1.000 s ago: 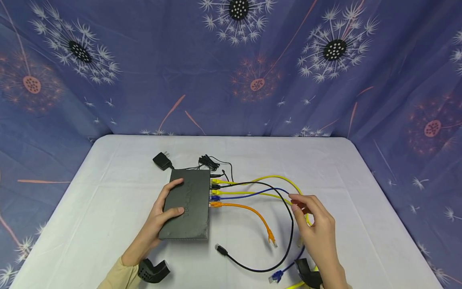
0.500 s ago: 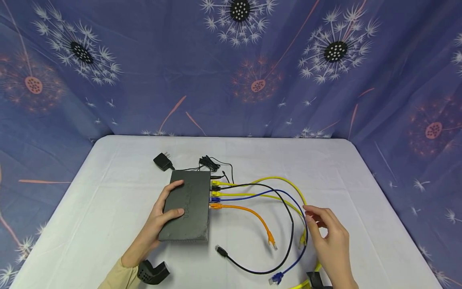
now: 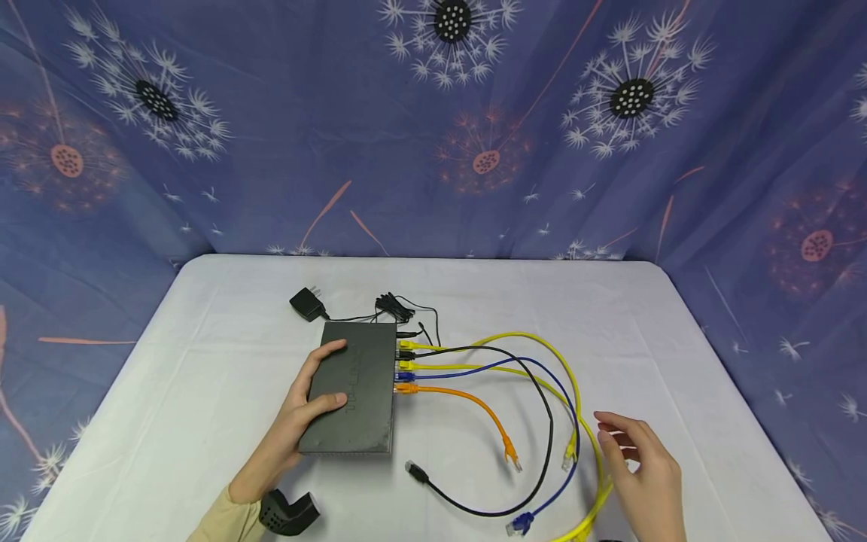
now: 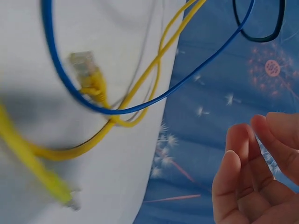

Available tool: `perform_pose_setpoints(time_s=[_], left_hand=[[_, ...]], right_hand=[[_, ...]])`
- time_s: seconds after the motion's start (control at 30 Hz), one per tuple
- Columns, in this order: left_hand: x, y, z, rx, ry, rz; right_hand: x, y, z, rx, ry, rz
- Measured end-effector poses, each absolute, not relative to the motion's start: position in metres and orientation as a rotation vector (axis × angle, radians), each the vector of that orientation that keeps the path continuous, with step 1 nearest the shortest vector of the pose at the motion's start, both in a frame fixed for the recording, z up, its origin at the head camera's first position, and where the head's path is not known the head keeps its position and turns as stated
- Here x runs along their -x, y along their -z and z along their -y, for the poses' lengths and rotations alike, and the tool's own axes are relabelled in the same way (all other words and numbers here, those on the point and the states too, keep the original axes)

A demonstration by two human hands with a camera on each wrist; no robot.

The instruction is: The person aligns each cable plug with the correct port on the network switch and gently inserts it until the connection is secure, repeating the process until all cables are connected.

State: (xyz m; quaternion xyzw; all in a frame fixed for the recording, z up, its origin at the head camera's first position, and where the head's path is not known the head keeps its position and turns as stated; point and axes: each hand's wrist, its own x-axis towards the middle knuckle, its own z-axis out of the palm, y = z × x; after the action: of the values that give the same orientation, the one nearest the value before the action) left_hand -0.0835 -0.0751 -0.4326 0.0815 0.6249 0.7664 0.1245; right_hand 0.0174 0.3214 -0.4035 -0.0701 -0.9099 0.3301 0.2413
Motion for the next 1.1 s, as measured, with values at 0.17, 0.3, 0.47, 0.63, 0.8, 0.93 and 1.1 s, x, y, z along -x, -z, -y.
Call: perform_pose_setpoints(time_s=[0.17, 0.3, 0.47, 0.63, 0.8, 0.93, 1.1], left_hand=[[0.083, 0.433, 0.075, -0.251, -2.243, -1.817], [0.083, 0.433, 0.075, -0.256, -2.244, -1.82], [0.083, 0.434, 0.075, -0.252, -2.248, -1.817], [0.083, 0.433, 0.075, -0.24, -2.23, -1.849], [0.083, 0.433, 0.075, -0.241, -2.227, -1.853], [0.083, 0.433, 0.074, -0.242, -2.239, -1.833], [0.082, 0.433, 0.074, -0.239, -2.236, -1.835]], right_hand=[[-0.024, 0.409, -0.327, 0.274, -0.878, 2.553], [-0.029, 0.415, -0.332, 0.304, -0.881, 2.596], [-0.032, 0.421, -0.335, 0.372, -0.844, 2.671], [-0.033, 0.426, -0.337, 0.492, -0.824, 2.763], [-0.036, 0.431, -0.34, 0.535, -0.861, 2.807], [-0.038, 0.435, -0.342, 0.501, -0.888, 2.816], [-0.037, 0.437, -0.342, 0.556, -0.897, 2.893]])
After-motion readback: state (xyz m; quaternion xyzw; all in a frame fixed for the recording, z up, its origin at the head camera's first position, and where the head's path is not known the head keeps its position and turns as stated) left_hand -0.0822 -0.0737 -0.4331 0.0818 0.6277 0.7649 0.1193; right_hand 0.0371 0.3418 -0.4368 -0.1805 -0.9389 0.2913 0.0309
